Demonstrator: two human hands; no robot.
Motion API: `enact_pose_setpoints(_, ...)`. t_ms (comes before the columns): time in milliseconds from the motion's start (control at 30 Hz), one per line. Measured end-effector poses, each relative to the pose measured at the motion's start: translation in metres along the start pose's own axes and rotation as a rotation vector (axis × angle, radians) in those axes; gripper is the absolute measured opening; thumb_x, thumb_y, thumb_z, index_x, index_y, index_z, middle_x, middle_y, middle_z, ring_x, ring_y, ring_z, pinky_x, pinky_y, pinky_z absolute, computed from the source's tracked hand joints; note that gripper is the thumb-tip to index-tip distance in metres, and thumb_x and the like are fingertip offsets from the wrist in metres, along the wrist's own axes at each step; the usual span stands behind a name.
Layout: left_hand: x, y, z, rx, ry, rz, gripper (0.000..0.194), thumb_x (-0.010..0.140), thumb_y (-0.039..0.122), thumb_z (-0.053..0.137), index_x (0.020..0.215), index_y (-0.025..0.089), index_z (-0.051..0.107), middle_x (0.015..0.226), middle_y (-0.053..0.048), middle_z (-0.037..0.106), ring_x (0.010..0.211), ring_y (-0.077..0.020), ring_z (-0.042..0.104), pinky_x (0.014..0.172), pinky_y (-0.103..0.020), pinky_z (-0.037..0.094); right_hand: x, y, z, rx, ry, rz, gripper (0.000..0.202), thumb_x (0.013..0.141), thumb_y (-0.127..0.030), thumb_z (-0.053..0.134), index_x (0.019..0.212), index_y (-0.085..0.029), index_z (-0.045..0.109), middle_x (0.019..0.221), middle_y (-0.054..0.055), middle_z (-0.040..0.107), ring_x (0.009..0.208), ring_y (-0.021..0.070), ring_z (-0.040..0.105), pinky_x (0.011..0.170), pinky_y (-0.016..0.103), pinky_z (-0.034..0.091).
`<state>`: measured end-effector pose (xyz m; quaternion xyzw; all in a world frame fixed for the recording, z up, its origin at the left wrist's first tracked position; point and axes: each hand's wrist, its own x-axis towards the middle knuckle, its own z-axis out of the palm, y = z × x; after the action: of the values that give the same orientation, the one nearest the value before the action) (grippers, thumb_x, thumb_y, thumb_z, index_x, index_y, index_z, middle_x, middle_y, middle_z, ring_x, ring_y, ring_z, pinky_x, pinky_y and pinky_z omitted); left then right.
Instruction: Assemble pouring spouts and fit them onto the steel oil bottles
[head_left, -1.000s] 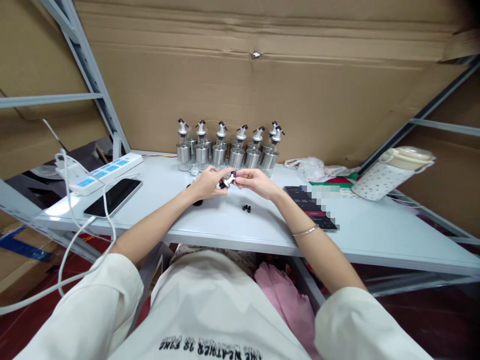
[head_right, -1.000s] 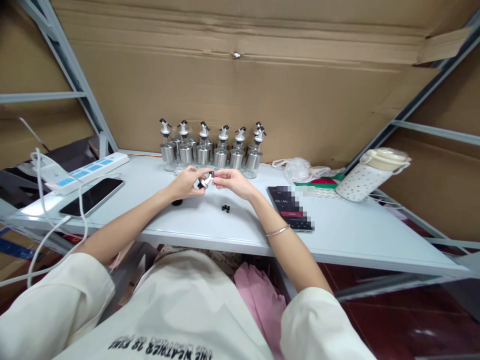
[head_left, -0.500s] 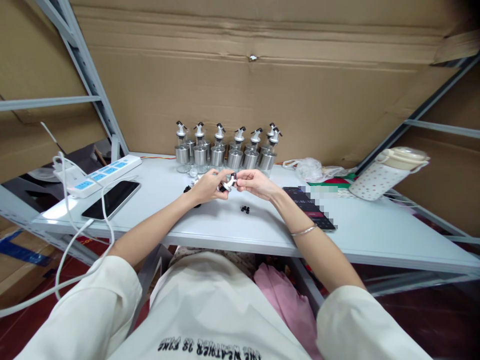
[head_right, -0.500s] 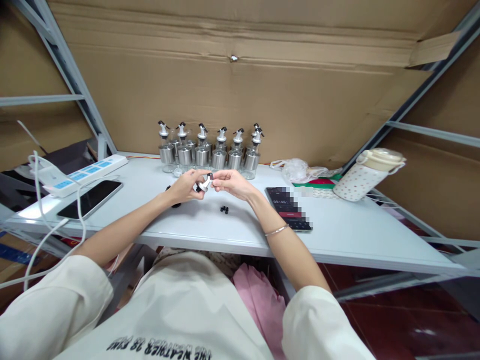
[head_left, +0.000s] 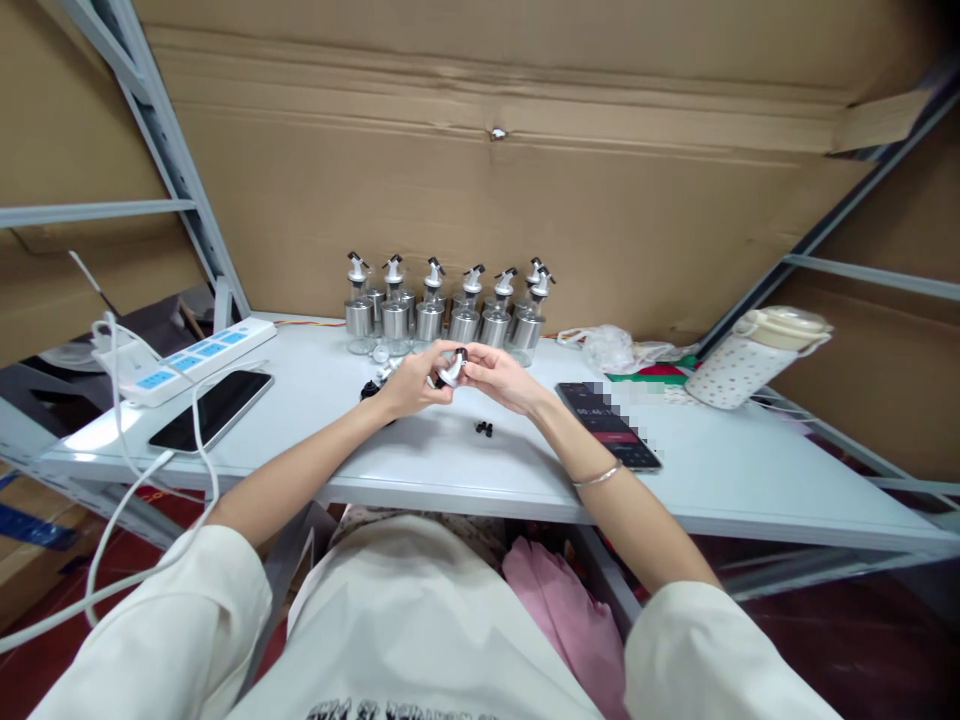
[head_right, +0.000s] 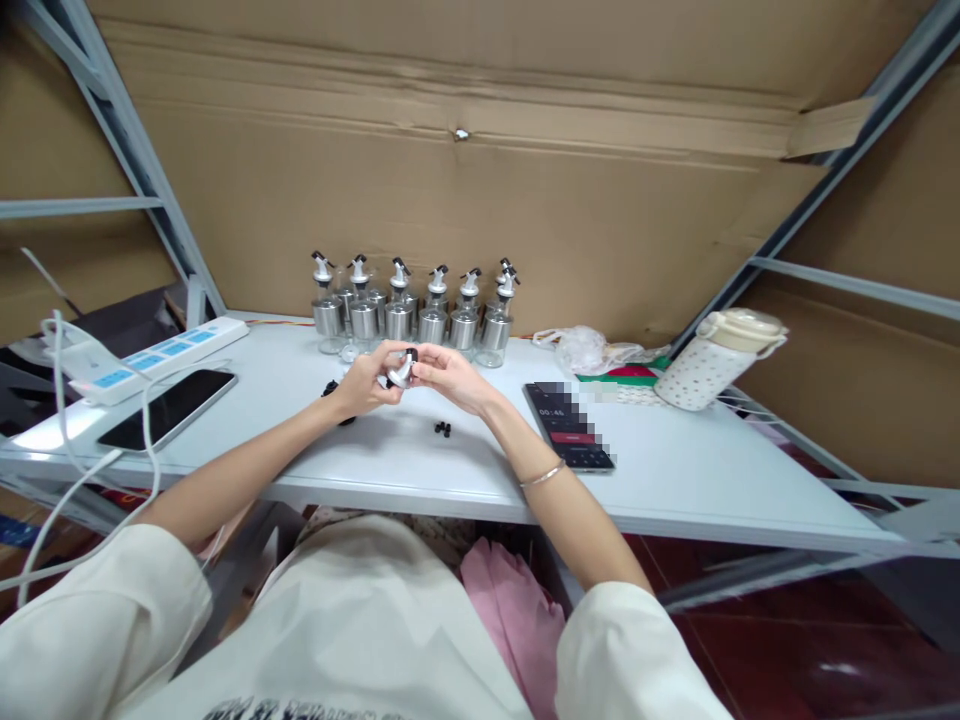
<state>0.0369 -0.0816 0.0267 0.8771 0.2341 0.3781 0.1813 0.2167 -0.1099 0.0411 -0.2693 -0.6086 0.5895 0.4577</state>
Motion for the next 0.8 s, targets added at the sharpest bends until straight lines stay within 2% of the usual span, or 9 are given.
enact_pose_setpoints(167,0.001,-0.004,-0.006,0.076,0.065,-0.030,0.051,0.079,0.027,0.047,0.128,0.019,0.035,0.078,0.001,0.064,0.061,-0.0108,0.058,0.062,-0.022,0.045,0.002,-0.005,0.004,0.039,0.102,-0.068,0.034,0.066,-0.046,0.075,0.084,-0.021,0.059,0.093,0.003,0.065,0.084,0.0138,0.059,0.079,0.030,0.049)
enact_pose_setpoints(333,0.000,-0.008,-0.010,0.248,0.094,0.020,0.045,0.084,0.030,0.043,0.127,0.018,0.036,0.082,0.001,0.067,0.062,-0.0114,0.060,0.071,-0.026,0.047,0.005,-0.006,0.005,0.026,0.197,-0.109,0.035,0.068,-0.049,0.072,0.077,-0.020,0.055,0.084,0.003,0.065,0.078,0.0137,0.058,0.070,0.027,0.048)
enact_pose_setpoints(433,0.000,-0.009,-0.010,0.297,0.094,0.038,0.043,0.086,0.028,0.042,0.127,0.018,0.037,0.083,0.001,0.067,0.061,-0.0108,0.059,0.073,-0.027,0.047,0.004,-0.011,0.005,0.094,0.239,-0.128,0.031,0.068,-0.045,0.070,0.077,-0.022,0.051,0.083,0.002,0.063,0.079,0.0147,0.058,0.074,0.029,0.048)
enact_pose_setpoints(567,0.000,-0.009,-0.010,0.335,0.068,0.059,0.041,0.087,0.027,0.040,0.127,0.018,0.037,0.085,0.001,0.068,0.062,-0.0113,0.058,0.076,-0.028,0.047,0.001,-0.030,0.001,0.180,0.252,-0.132,0.023,0.071,-0.037,0.062,0.082,-0.024,0.048,0.088,0.002,0.062,0.082,0.0166,0.058,0.072,0.032,0.048)
enact_pose_setpoints(667,0.000,-0.007,-0.011,0.348,0.034,0.061,0.041,0.088,0.027,0.038,0.128,0.018,0.037,0.086,0.000,0.068,0.063,-0.0118,0.059,0.081,-0.030,0.046,0.008,-0.049,-0.012,0.080,0.336,-0.206,0.023,0.075,-0.044,0.053,0.073,-0.022,0.045,0.080,0.003,0.058,0.073,0.0150,0.054,0.064,0.027,0.045)
enact_pose_setpoints(800,0.000,-0.004,-0.012,0.352,-0.001,0.062,0.041,0.089,0.028,0.037,0.128,0.018,0.037,0.088,0.000,0.068,0.063,-0.0124,0.059,0.084,-0.032,0.045,0.034,-0.078,-0.039,-0.307,0.563,-0.313,0.042,0.077,-0.054,0.047,0.055,-0.021,0.034,0.062,0.002,0.048,0.062,0.0128,0.046,0.057,0.025,0.038)
